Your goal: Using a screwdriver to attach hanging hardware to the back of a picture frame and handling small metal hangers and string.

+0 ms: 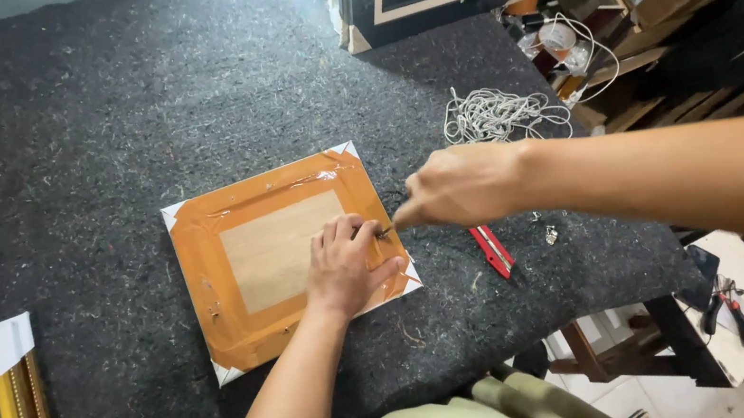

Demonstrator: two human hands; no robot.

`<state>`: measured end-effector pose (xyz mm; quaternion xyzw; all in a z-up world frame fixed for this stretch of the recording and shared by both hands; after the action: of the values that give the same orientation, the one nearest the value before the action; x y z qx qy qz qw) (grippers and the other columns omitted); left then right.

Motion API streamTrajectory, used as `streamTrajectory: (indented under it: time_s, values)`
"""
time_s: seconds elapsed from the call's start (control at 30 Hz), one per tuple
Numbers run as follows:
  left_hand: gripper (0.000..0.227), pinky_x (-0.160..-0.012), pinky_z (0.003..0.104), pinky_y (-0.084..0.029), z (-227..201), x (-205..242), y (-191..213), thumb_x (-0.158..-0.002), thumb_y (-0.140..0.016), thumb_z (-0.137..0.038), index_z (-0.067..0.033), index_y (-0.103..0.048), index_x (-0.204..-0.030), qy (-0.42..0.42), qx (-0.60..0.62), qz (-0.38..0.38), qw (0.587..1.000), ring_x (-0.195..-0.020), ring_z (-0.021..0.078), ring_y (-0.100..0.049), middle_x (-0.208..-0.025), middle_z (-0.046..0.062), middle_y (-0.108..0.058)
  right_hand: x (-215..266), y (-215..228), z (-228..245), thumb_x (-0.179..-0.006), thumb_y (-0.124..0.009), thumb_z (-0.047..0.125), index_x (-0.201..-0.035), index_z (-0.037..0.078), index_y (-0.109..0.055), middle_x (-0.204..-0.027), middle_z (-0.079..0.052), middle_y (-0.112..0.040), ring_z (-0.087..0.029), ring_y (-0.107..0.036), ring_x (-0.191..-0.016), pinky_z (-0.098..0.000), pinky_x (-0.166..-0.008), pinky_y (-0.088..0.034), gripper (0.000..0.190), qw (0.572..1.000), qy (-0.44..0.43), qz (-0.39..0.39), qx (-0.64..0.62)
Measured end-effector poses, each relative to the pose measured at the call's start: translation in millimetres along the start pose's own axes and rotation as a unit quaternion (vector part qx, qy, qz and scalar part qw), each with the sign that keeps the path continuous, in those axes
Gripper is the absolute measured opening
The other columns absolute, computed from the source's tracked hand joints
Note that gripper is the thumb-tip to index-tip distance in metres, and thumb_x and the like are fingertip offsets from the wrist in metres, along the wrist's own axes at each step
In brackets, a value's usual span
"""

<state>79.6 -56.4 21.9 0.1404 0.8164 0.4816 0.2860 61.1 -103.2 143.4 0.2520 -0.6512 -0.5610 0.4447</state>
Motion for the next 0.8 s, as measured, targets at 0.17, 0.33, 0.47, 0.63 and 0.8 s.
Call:
streamTrajectory:
  time_s: [0.17,0.33,0.47,0.63,0.8]
  values:
    - [0.050,-0.084,0.033,-0.038,-2.3,3.3,-0.3,-0.059,-0.069,-0.055,-0.0257,-0.049,-0.095,0.002,0.001,0.011,1.000,-0.101,0.0162,-0.044,-0.096,-0.004,-0.043,9.3,-5.5,-50.9,-0.081,-0.046,0.028,-0.093,0.020,-0.063,-0.081,-0.004,-0.068,-0.032,-0.063,-0.084,-0.0443,-0.073,-0.050,0.022,0.912,-0.332,0.005,-0.239]
    - [0.049,-0.084,0.036,-0.039,-3.1,0.6,-1.1,-0.061,-0.069,-0.053,-0.0238,-0.050,-0.096,0.005,0.027,0.026,0.999,-0.102,0.0181,-0.044,-0.097,-0.002,-0.044,33.3,-29.5,-74.1,-0.083,-0.037,0.039,-0.083,0.017,-0.068,-0.068,-0.002,-0.068,-0.026,-0.064,-0.086,-0.0386,-0.079,-0.049,0.038,0.862,-0.426,0.101,-0.255]
    - [0.050,-0.082,0.035,-0.038,-4.5,3.1,5.7,-0.057,-0.069,-0.054,-0.0256,-0.050,-0.094,-0.013,-0.002,-0.010,1.000,-0.099,0.0177,-0.046,-0.095,-0.003,-0.046,21.1,-4.6,-54.9,-0.072,-0.044,0.057,-0.119,0.025,-0.047,-0.107,-0.011,-0.058,-0.031,-0.059,-0.097,-0.0459,-0.081,-0.044,0.057,0.938,-0.310,0.146,-0.042]
    - [0.049,-0.081,0.035,-0.039,-2.5,3.4,0.6,-0.057,-0.070,-0.053,-0.0253,-0.052,-0.092,-0.012,0.009,-0.017,1.000,-0.098,0.0177,-0.047,-0.094,-0.003,-0.047,12.4,-3.4,-6.6,-0.077,-0.045,0.022,-0.093,0.032,-0.059,-0.073,0.004,-0.061,-0.017,-0.060,-0.068,-0.0305,-0.059,-0.044,0.024,0.975,0.061,-0.067,0.205]
    - [0.050,-0.081,0.034,-0.039,-1.2,1.6,-1.5,-0.055,-0.069,-0.056,-0.0267,-0.052,-0.092,-0.016,-0.008,-0.042,0.999,-0.098,0.0170,-0.048,-0.096,-0.004,-0.048,-7.0,10.7,-7.1,-0.083,-0.044,0.021,-0.085,0.018,-0.055,-0.062,-0.014,-0.063,-0.032,-0.065,-0.064,-0.0435,-0.059,-0.052,0.012,0.995,-0.045,-0.037,-0.080]
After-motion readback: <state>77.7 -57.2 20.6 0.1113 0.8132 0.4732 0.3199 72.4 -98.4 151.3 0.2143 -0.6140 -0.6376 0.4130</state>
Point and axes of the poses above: each hand's wrist, its own x-axis away from the middle knuckle, its own y-axis out of the back of the hand, z = x × y, the point moved 10 cm from there along -x, towards the middle knuckle
